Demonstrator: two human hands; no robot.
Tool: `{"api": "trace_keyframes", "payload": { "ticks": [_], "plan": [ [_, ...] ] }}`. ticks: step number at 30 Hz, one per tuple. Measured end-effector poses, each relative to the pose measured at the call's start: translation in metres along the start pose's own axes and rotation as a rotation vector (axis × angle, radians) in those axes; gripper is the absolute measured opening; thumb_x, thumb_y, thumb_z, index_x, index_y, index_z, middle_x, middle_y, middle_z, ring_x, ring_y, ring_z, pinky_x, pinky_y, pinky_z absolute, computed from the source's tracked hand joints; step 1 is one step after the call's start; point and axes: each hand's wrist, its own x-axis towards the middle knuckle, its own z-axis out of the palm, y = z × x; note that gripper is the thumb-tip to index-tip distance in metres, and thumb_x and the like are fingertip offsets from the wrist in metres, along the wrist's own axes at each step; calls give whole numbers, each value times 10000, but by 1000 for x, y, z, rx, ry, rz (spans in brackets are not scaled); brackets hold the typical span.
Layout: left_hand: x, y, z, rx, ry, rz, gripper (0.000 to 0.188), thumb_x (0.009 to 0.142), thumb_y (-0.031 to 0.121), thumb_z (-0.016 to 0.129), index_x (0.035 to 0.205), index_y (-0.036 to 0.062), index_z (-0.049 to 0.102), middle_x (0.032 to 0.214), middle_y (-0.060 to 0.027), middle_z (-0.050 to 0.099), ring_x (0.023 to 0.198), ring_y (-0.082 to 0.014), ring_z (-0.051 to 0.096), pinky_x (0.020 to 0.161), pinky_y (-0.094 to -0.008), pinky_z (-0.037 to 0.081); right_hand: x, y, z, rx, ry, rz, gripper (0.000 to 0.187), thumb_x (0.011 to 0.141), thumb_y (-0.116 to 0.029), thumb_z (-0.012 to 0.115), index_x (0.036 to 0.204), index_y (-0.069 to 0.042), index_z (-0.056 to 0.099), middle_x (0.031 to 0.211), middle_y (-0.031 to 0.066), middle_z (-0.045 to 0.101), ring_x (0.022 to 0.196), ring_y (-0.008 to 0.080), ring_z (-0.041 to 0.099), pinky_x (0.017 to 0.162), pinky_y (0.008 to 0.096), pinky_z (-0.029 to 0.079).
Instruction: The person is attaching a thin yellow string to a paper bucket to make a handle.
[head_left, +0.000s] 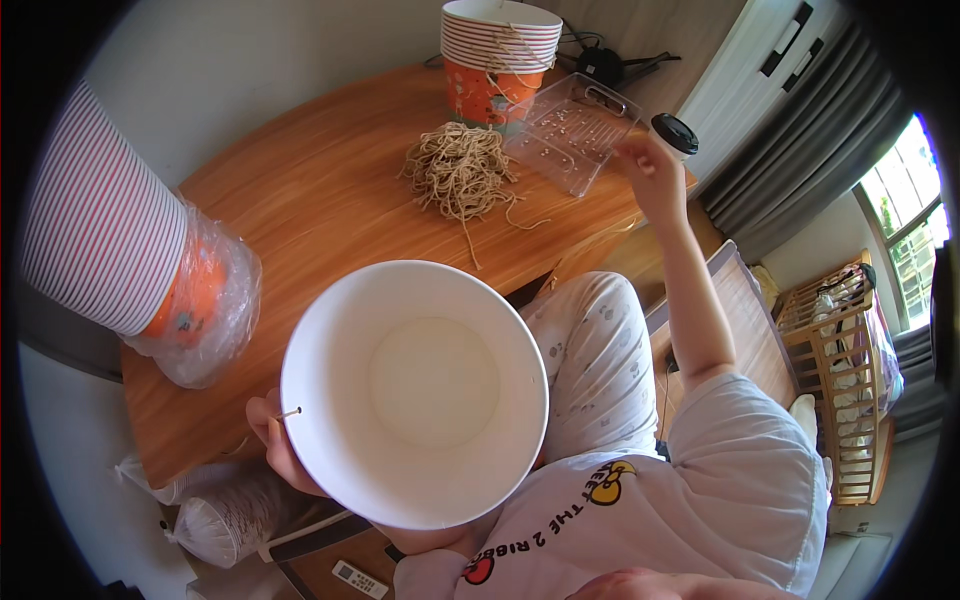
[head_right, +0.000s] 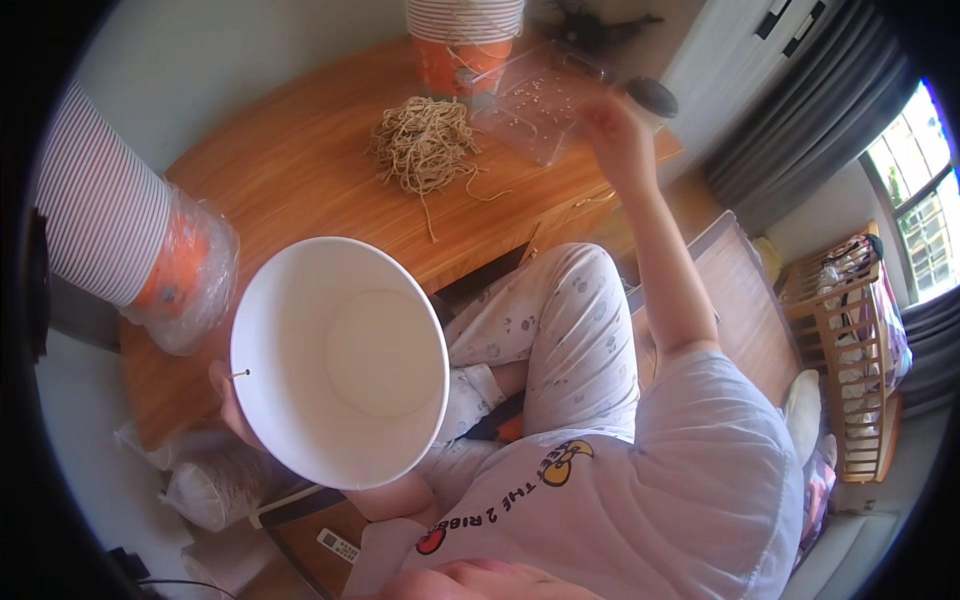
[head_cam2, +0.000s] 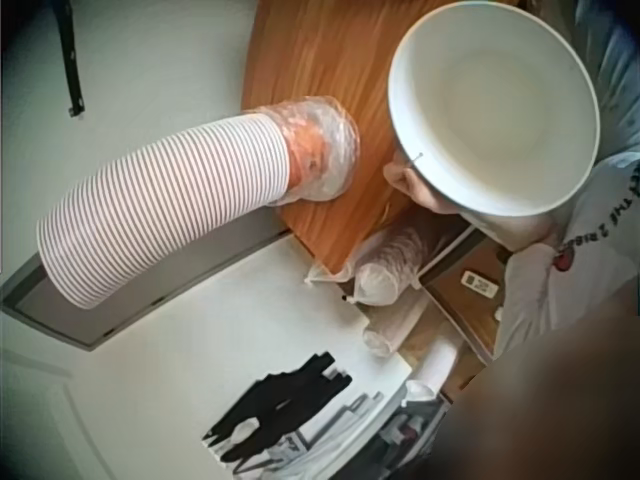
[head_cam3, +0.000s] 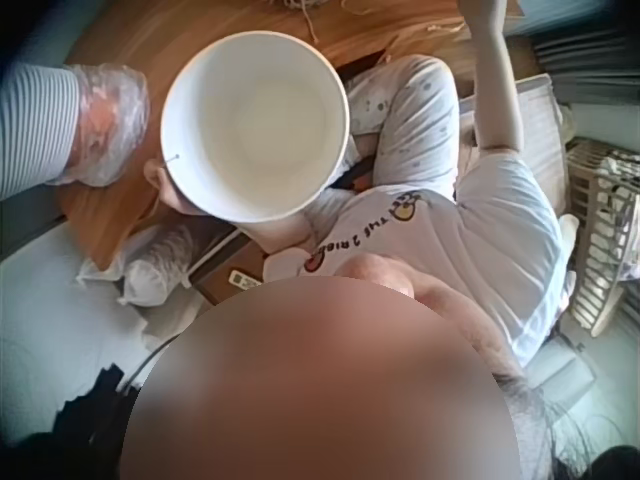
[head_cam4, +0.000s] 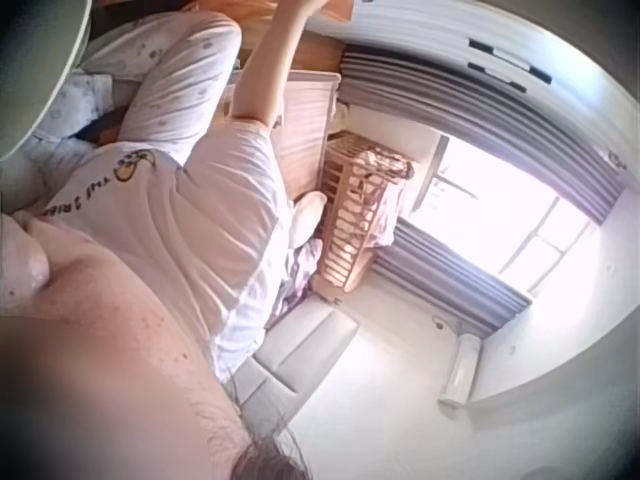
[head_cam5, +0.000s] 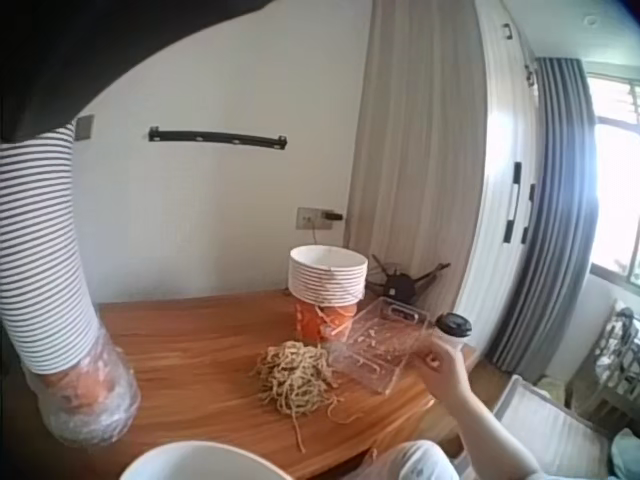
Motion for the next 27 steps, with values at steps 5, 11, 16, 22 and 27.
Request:
{"api": "trace_keyframes", "payload": {
  "ticks": [5, 11, 16, 22, 27],
  "plan": [
    [4, 7, -4, 273, -86, -7, 276, 992, 310, 368, 980, 60, 485, 905, -120, 609, 833, -254, 617, 773, -476, 499, -109, -30, 11, 251, -49, -149, 137, 780, 70, 614, 867, -31, 644, 788, 65, 643, 710, 155, 611, 643, 275, 477],
    [-23, -20, 53, 493, -73, 200, 203, 946, 280, 505, 922, 83, 460, 753, 10, 499, 672, -104, 512, 709, -293, 493, -190, -93, 30, 655, -602, -209, 349, 804, -168, 710, 1092, -3, 601, 1046, 148, 611, 977, 297, 582, 854, 388, 463],
    [-47, -29, 72, 269, -185, 66, 175, 922, 280, 482, 823, 155, 408, 617, 67, 375, 506, -57, 342, 597, -232, 430, -204, -130, 46, 882, -928, -317, 734, 832, -353, 737, 1382, -1, 401, 1251, 135, 544, 1169, 291, 516, 1024, 424, 331],
    [-50, -34, 79, 334, 7, 167, 228, 946, 324, 472, 903, 108, 411, 682, -43, 528, 464, -106, 406, 403, -232, 323, -194, -145, 36, 1079, -1311, -100, 609, 866, -235, 722, 1362, -31, 433, 915, 27, 587, 943, 152, 554, 902, 339, 401],
    [-49, -28, 80, 243, -133, 23, 197, 916, 323, 527, 1010, 150, 521, 813, 75, 565, 619, -45, 475, 572, -225, 392, -205, -153, 37, 965, -1025, -110, 502, 835, -144, 740, 1232, -17, 462, 790, 39, 500, 762, 149, 516, 724, 292, 441]
  ]
}}
